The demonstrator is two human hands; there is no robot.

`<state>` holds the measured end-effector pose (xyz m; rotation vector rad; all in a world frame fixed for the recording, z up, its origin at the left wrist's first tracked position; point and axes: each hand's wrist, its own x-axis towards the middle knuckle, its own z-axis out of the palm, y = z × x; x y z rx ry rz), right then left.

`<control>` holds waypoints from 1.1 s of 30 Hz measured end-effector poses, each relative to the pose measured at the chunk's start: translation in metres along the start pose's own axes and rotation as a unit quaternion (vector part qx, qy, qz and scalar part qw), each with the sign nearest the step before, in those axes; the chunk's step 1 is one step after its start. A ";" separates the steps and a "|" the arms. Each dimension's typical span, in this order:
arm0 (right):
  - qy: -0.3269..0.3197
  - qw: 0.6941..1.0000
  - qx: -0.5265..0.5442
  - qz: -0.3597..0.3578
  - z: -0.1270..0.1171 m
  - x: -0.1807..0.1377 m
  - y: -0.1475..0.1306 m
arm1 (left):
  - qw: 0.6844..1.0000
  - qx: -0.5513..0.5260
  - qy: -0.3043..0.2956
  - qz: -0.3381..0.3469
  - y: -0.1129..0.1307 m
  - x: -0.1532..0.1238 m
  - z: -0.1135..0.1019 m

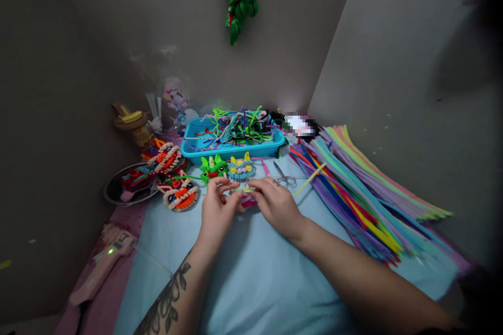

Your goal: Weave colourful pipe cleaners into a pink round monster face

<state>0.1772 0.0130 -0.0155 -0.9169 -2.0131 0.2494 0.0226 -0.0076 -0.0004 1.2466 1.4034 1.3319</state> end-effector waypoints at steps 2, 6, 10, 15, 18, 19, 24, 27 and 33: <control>0.010 1.000 0.001 0.006 -0.002 0.001 0.003 | 0.991 0.117 -0.028 0.051 0.000 0.000 -0.003; 0.014 1.000 0.009 0.006 -0.005 0.002 0.004 | 0.947 0.284 -0.081 0.130 -0.001 -0.003 -0.005; 0.023 0.998 0.027 0.042 -0.007 0.003 -0.003 | 0.921 0.336 -0.045 0.193 -0.001 -0.007 -0.005; -0.044 0.963 0.173 0.204 -0.008 0.003 -0.017 | 0.906 0.346 -0.008 0.243 -0.002 -0.009 -0.006; -0.102 0.906 0.306 0.273 -0.005 0.002 -0.026 | 0.917 0.326 -0.009 0.230 -0.004 -0.007 -0.007; -0.116 0.897 0.326 0.277 -0.004 0.002 -0.028 | 0.926 0.310 -0.014 0.215 -0.005 -0.006 -0.008; -0.107 0.941 0.250 0.203 -0.001 0.001 -0.028 | 0.985 0.145 -0.050 0.075 -0.008 0.002 -0.009; -0.093 0.973 0.167 0.128 0.000 0.001 -0.023 | 0.996 0.019 -0.086 -0.016 -0.005 0.006 -0.009; -0.104 0.983 0.141 0.057 0.000 0.002 -0.020 | 0.982 -0.110 -0.149 -0.030 0.005 0.004 -0.012</control>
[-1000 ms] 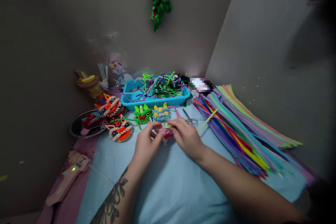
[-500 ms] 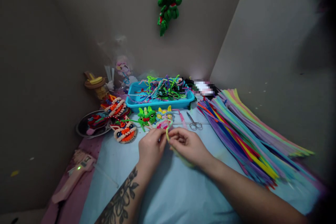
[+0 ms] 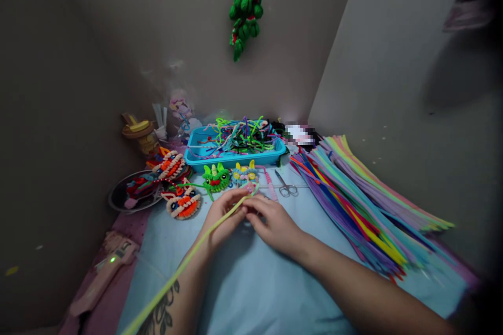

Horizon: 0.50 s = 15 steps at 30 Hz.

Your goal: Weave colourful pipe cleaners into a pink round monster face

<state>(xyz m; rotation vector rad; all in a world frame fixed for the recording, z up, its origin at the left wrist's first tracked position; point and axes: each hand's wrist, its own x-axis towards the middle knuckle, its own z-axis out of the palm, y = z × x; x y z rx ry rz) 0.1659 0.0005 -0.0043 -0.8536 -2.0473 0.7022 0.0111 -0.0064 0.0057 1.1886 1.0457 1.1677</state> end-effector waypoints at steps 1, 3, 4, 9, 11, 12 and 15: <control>0.009 1.000 0.013 0.001 -0.001 0.001 0.001 | 1.000 0.005 0.014 -0.003 0.000 0.000 0.000; 0.062 0.997 0.028 0.032 -0.003 0.002 0.005 | 0.999 0.010 0.046 -0.021 -0.001 0.001 0.000; 0.100 0.993 0.025 0.055 -0.004 0.003 0.009 | 0.998 0.009 0.063 -0.029 -0.002 0.002 -0.001; 0.164 0.980 -0.014 0.109 -0.009 0.008 0.034 | 0.994 -0.016 0.087 -0.059 -0.004 0.005 0.000; 0.121 0.986 0.012 0.115 -0.009 0.009 0.039 | 0.995 -0.023 0.078 -0.057 -0.003 0.005 0.000; 0.104 0.987 0.031 0.117 -0.008 0.010 0.040 | 0.996 -0.024 0.071 -0.053 -0.002 0.005 0.000; 0.076 0.986 0.090 0.121 -0.008 0.011 0.038 | 0.997 -0.023 0.057 -0.039 0.000 0.003 0.001</control>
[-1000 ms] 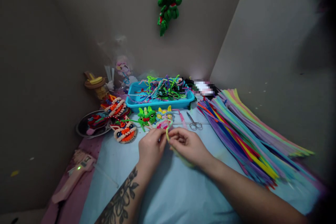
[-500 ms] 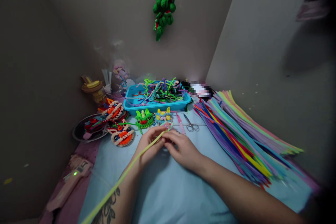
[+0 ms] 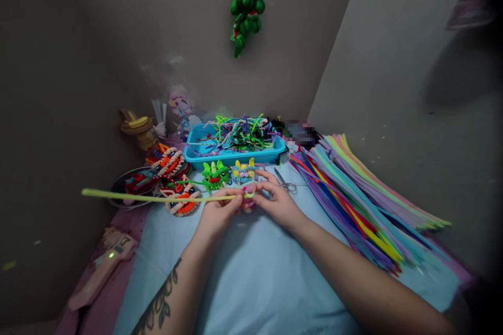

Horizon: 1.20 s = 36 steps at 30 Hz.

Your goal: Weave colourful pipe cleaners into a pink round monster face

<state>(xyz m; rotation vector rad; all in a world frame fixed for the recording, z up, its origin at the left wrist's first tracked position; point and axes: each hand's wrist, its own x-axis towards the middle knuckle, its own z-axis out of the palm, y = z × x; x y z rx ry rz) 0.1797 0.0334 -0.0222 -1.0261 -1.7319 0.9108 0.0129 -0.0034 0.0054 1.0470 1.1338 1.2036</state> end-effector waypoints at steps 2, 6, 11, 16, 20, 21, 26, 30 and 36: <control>-0.005 0.999 0.038 0.015 0.000 0.000 -0.001 | 1.000 0.005 0.016 0.007 0.001 -0.001 0.000; 0.035 0.996 0.082 0.031 0.003 0.001 0.002 | 0.995 0.045 0.083 0.028 -0.001 0.000 0.000; 0.046 0.990 0.127 0.049 0.007 0.001 0.005 | 0.987 0.091 0.117 0.063 -0.006 0.002 0.000; 0.043 0.976 0.197 0.078 0.011 0.000 0.001 | 0.989 0.076 0.108 0.070 -0.011 0.003 0.001; 0.052 0.978 0.187 0.083 0.013 -0.001 0.000 | 0.994 0.044 0.091 0.052 -0.012 0.004 0.002; 0.055 0.979 0.180 0.082 0.013 -0.001 0.000 | 0.994 0.037 0.091 0.049 -0.012 0.004 0.001; 0.063 0.981 0.161 0.085 0.014 0.000 0.001 | 0.996 0.005 0.086 0.034 -0.014 0.005 0.000; 0.063 0.985 0.146 0.066 0.015 0.001 0.006 | 0.996 -0.003 0.086 0.024 -0.015 0.006 -0.002; 0.077 0.985 0.140 0.060 0.014 0.000 0.011 | 0.991 0.023 0.130 0.014 -0.010 0.006 -0.002</control>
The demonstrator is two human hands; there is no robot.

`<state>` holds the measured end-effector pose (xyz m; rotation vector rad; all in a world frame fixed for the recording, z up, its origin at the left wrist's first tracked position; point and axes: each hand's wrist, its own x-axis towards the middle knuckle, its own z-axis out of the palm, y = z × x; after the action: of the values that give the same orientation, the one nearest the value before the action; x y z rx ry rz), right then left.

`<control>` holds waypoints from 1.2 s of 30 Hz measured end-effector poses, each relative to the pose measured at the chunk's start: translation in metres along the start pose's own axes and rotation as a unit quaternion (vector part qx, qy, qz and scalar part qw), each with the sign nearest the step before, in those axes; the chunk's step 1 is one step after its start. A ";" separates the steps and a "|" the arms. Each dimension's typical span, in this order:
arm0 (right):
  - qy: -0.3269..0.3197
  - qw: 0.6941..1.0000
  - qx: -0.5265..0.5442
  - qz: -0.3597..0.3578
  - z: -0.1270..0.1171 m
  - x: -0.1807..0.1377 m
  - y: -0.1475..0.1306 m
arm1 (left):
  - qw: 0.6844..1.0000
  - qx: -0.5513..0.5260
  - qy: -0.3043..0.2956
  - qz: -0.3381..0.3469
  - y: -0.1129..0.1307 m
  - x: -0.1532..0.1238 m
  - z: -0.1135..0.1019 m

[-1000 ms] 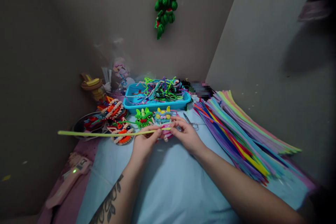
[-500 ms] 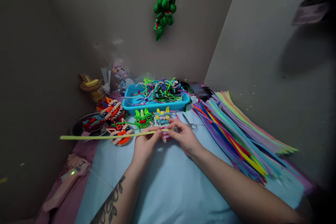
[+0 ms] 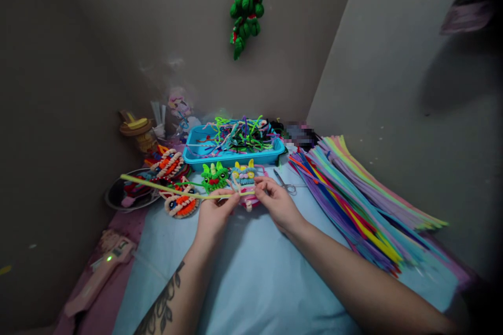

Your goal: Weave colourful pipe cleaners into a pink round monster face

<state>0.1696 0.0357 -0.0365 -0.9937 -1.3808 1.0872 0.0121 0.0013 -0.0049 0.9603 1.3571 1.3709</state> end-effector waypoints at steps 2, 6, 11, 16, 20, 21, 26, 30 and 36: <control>0.004 1.000 0.001 -0.005 0.000 0.000 -0.001 | 1.000 0.003 -0.002 0.000 0.002 -0.001 0.001; 0.005 1.000 0.000 -0.013 0.001 -0.001 -0.005 | 1.000 -0.002 -0.020 0.008 0.005 -0.003 0.004; -0.014 1.000 0.014 0.001 -0.001 0.000 -0.005 | 0.999 0.023 -0.033 0.013 0.007 -0.004 0.005; -0.025 1.000 0.015 -0.001 -0.003 0.000 -0.004 | 0.997 0.060 -0.024 0.030 0.007 -0.004 0.003; -0.038 0.999 -0.005 -0.010 -0.005 0.001 -0.007 | 0.999 0.029 -0.035 0.027 0.008 -0.004 0.004; -0.038 0.999 -0.006 -0.011 -0.005 0.001 -0.007 | 0.999 0.024 -0.038 0.027 0.009 -0.004 0.004; -0.012 1.000 0.009 -0.003 -0.004 0.000 -0.006 | 0.999 0.002 -0.041 0.029 0.008 -0.004 0.004; -0.010 1.000 0.003 -0.006 -0.003 -0.001 -0.007 | 0.999 -0.001 -0.036 0.031 0.002 -0.003 0.004; -0.004 0.999 -0.035 -0.023 -0.002 -0.003 -0.016 | 0.998 -0.020 -0.048 0.018 0.001 -0.007 0.006</control>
<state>0.1717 0.0296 -0.0213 -1.0040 -1.4496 1.0169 0.0200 -0.0041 -0.0030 1.0157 1.2401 1.3571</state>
